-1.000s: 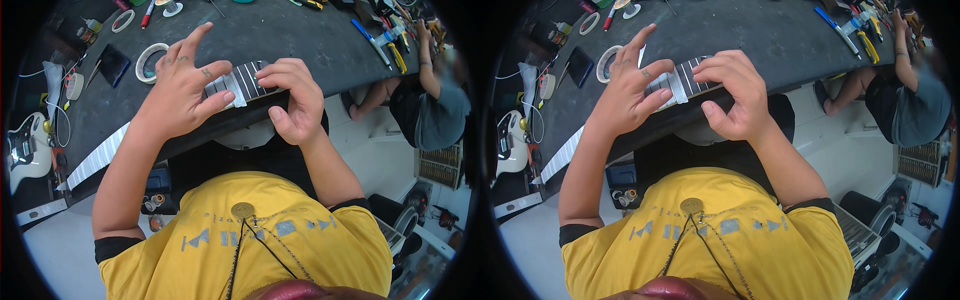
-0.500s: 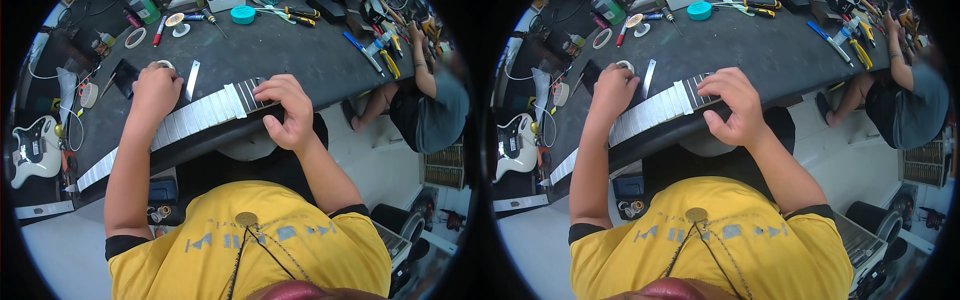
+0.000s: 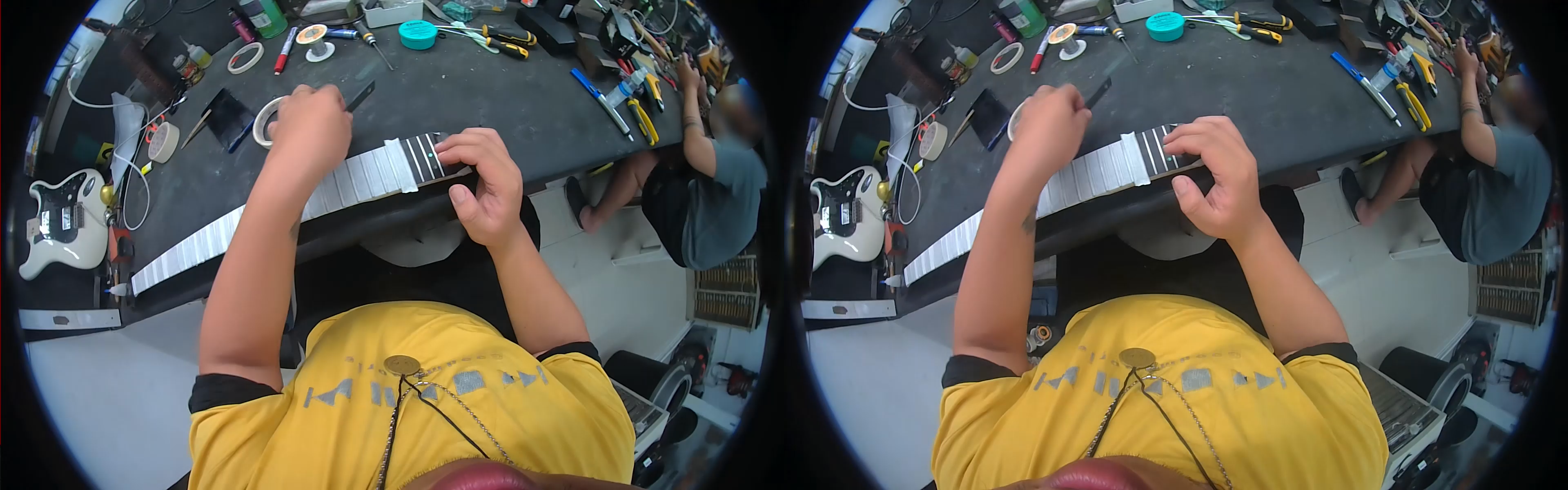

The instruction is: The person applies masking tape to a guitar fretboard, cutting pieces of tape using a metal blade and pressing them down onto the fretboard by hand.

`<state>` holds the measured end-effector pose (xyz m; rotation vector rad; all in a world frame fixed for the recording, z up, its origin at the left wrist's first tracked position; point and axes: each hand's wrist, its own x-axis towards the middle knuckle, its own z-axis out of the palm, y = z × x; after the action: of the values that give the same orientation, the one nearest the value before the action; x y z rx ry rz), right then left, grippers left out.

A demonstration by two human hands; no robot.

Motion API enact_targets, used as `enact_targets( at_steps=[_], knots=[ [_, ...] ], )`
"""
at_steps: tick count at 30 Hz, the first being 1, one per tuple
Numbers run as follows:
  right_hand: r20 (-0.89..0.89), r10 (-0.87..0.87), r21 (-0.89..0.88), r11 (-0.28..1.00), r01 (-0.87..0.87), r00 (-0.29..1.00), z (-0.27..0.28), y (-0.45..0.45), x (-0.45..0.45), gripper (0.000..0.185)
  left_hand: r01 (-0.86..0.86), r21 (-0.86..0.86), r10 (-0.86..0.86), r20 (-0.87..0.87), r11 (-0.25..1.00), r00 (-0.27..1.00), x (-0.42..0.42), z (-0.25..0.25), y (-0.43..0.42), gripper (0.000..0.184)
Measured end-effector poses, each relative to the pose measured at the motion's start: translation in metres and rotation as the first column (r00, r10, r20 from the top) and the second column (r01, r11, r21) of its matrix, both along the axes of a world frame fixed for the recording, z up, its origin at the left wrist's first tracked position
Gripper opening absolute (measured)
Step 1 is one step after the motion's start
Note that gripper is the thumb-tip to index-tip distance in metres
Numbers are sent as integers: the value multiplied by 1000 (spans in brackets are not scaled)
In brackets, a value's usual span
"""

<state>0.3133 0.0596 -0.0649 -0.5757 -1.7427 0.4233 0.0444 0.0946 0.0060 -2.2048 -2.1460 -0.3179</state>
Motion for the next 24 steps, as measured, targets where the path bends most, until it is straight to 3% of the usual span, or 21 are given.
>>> enact_targets(
  at_steps=[1,2,3,6,9,24],
  knots=[
    [-5,1,-17,1000,-1,1000,-2,-2,2,31,24,-58,-2,363,998,932,-4,3,-9,28],
    [-20,2,-26,1000,-2,1000,-3,-3,2,30,68,-113,26,676,991,737,-6,9,-18,29],
    [-33,4,-38,999,-5,999,-3,-1,3,30,124,-155,86,894,980,441,-5,14,-29,30],
    [-38,16,-65,998,-18,999,-3,0,6,30,154,-304,236,907,940,348,12,22,-67,33],
    [-33,8,-60,998,-10,999,-7,0,3,29,54,-256,209,879,965,428,18,13,-77,28],
    [44,-28,0,1000,28,999,-5,-1,0,29,60,-261,182,804,963,566,26,13,-67,25]
  ],
)
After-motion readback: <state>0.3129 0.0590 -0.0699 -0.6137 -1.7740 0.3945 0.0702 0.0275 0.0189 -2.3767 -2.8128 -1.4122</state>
